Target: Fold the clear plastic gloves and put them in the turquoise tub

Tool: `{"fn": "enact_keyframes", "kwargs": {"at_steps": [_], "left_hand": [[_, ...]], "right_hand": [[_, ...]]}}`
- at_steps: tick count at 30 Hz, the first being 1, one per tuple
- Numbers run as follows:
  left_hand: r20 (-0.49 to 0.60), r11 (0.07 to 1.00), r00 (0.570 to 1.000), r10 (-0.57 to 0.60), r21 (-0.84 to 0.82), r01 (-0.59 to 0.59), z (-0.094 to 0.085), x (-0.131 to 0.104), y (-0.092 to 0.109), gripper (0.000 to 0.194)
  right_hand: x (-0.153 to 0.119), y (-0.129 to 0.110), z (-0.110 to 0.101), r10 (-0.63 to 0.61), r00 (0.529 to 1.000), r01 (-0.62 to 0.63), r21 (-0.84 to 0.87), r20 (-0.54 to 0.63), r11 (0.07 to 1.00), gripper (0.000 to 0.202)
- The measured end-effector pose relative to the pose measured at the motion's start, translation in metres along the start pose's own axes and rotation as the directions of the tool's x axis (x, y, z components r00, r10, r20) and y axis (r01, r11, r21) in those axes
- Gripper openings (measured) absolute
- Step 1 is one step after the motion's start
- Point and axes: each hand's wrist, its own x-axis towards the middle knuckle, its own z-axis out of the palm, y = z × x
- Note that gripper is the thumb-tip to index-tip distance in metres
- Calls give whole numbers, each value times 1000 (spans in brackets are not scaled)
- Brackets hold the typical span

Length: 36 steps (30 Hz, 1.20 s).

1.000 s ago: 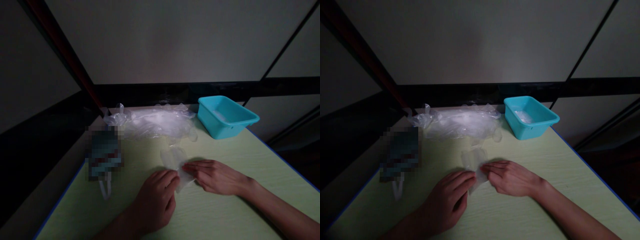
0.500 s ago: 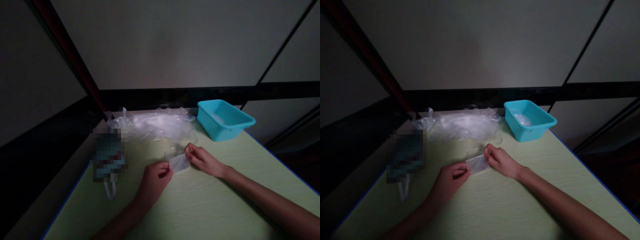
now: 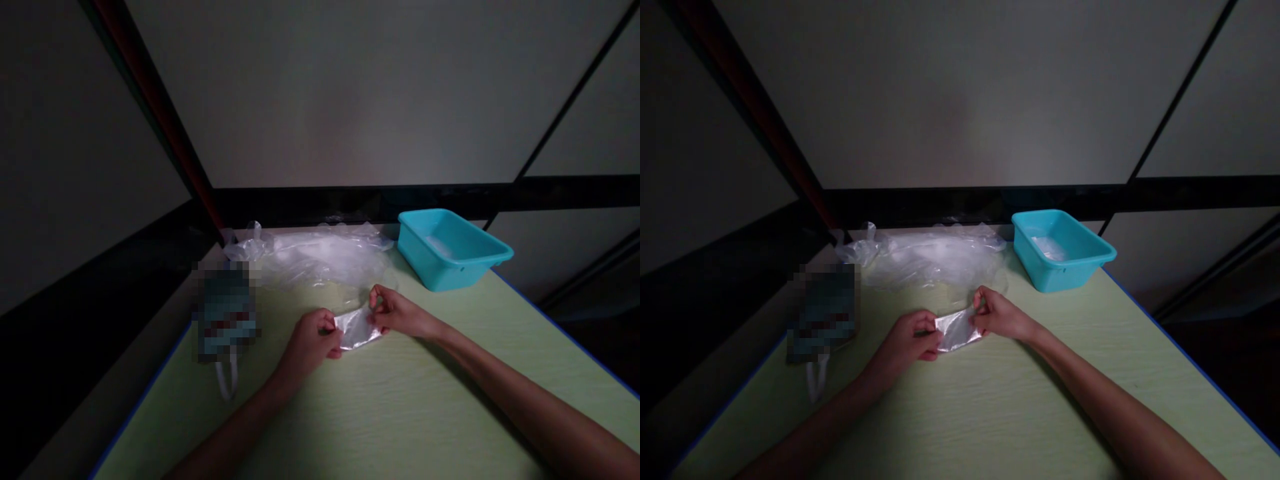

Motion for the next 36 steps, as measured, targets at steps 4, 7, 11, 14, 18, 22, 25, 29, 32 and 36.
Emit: {"fn": "enact_keyframes", "kwargs": {"at_steps": [4, 7, 11, 14, 18, 22, 25, 29, 32, 36], "left_hand": [[-16, 1000, 1000, -16, -6, 16, -1, 0, 1, 15], [-23, 1000, 1000, -19, 3, 19, -2, 0, 1, 17], [-32, 1000, 999, -3, 23, 4, -4, -2, 3, 21], [-39, 999, 999, 16, 39, -14, -6, -5, 4, 27], [-44, 998, 998, 48, 51, -46, -6, -5, 2, 34], [-41, 997, 997, 65, 51, -63, -6, -2, -2, 33], [-34, 996, 996, 78, 44, -76, -6, -1, -4, 33], [-34, 994, 994, 101, 43, -99, -6, -3, -5, 30], [-37, 991, 992, 122, 51, -120, -6, -4, -6, 29], [-34, 987, 989, 146, 66, -144, -6, -2, -7, 27]], "right_hand": [[3, 3, 2, 2, 1000, -1, 47, -19, 999, 25], [4, 4, 4, -10, 999, 13, 52, -47, 999, 23], [4, 4, 5, -20, 996, 23, 40, -81, 999, 22], [5, 5, 5, -18, 995, 21, 32, -102, 999, 22], [7, 4, 4, 7, 994, -3, 41, -107, 999, 23], [7, 2, 1, 48, 993, -40, 72, -106, 997, 24], [5, 1, -1, 62, 991, -51, 93, -117, 994, 25], [4, 1, -1, 71, 990, -58, 104, -121, 993, 26], [3, 1, -2, 68, 990, -57, 92, -123, 994, 25], [3, -2, -5, 49, 992, -46, 26, -114, 999, 24]]}}
